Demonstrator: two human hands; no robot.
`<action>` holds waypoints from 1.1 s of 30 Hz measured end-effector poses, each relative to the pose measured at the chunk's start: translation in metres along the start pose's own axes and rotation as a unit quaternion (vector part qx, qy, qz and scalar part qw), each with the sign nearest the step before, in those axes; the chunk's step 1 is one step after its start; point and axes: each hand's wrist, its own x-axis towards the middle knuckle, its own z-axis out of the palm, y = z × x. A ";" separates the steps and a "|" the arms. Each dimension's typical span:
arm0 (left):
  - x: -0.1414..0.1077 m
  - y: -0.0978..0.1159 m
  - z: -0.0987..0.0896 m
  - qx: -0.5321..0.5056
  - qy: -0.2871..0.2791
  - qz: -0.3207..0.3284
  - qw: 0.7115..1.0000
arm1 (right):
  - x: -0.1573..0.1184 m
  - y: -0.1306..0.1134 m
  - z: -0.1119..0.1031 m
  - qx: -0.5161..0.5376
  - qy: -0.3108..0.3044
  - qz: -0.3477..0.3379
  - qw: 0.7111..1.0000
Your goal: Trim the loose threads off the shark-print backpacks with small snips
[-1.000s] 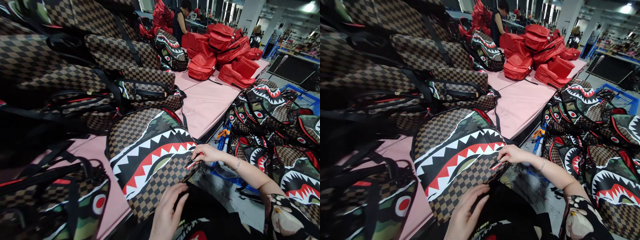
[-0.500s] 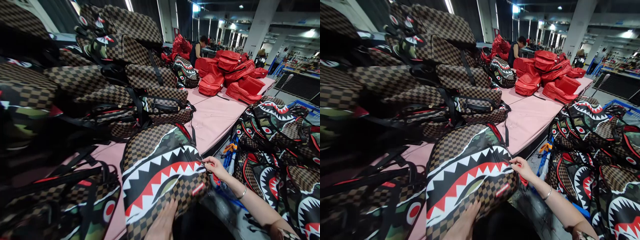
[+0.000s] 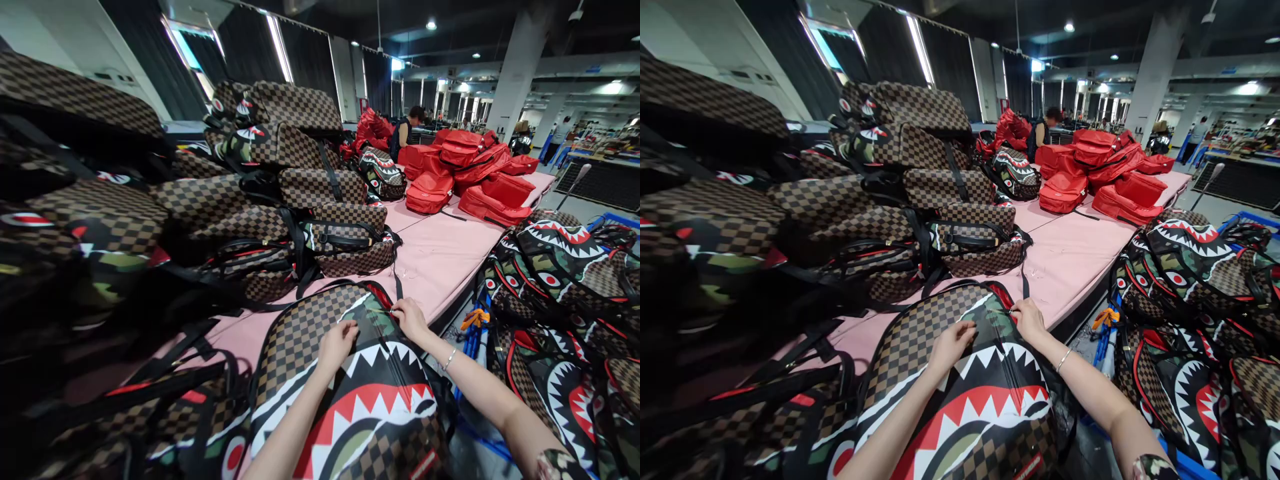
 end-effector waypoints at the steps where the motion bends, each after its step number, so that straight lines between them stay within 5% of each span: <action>1: 0.018 0.003 0.006 0.016 0.009 -0.004 1.000 | 0.003 -0.002 0.005 -0.018 -0.002 -0.002 1.000; 7: 0.065 0.005 0.028 0.117 0.030 -0.028 0.992 | 0.012 -0.009 0.021 -0.103 -0.030 -0.016 0.994; 20: 0.072 -0.007 0.028 0.200 0.030 -0.010 0.979 | 0.024 0.001 0.024 -0.098 -0.066 -0.053 0.992; 33: 0.057 0.006 0.018 0.125 0.033 0.013 0.992 | 0.019 -0.015 0.030 -0.054 -0.021 -0.045 0.997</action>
